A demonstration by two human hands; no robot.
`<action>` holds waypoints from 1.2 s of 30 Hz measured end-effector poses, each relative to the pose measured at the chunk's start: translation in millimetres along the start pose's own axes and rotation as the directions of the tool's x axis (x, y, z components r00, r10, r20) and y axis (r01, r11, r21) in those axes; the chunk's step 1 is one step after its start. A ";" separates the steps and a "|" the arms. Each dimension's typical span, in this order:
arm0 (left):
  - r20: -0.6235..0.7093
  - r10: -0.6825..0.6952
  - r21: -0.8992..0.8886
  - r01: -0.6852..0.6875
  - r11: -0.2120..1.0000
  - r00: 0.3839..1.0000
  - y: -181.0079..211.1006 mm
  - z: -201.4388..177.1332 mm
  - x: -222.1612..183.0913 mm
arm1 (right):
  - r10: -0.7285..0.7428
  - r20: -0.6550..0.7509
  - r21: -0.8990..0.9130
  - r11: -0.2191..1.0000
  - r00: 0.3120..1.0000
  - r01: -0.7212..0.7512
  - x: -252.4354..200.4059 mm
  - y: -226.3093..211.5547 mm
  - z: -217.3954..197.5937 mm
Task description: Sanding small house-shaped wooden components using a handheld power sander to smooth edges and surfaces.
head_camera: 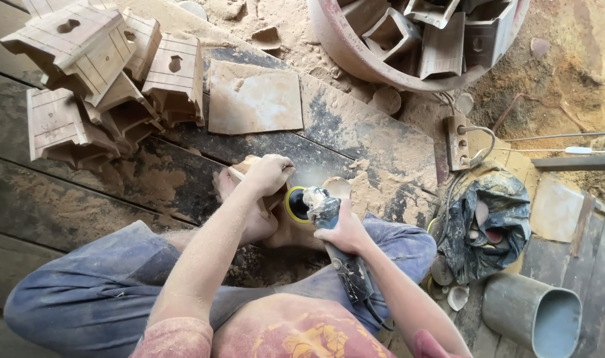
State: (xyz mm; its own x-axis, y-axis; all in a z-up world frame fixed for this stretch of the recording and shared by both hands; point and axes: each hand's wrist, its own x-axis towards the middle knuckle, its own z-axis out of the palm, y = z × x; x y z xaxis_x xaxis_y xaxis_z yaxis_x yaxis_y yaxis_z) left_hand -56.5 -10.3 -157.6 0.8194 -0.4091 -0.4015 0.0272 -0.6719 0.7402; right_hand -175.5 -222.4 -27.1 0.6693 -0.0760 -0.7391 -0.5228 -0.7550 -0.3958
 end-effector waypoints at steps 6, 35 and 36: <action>-0.001 -0.030 0.000 0.030 1.000 1.000 8.3 -13.5 -10.6 | 0.024 -0.020 0.060 0.998 0.999 -0.023 -13.6 17.1 -16.3; -0.059 -0.201 0.128 0.207 0.970 0.978 22.6 -26.8 -0.3 | -0.111 0.043 0.004 0.994 0.993 0.111 -22.5 2.5 34.2; -0.055 -0.203 0.127 0.208 0.970 0.978 19.7 -24.7 1.1 | -0.107 0.044 0.004 0.994 0.993 0.107 -20.7 3.1 34.0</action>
State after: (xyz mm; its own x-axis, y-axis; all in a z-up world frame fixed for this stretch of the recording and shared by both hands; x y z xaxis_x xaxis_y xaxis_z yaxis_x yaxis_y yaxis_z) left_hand -41.0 -8.7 -130.1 0.8273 -0.2298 -0.5126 0.1244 -0.8149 0.5661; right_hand -209.0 -201.0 -31.6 0.6972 0.0341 -0.7161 -0.4505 -0.7563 -0.4745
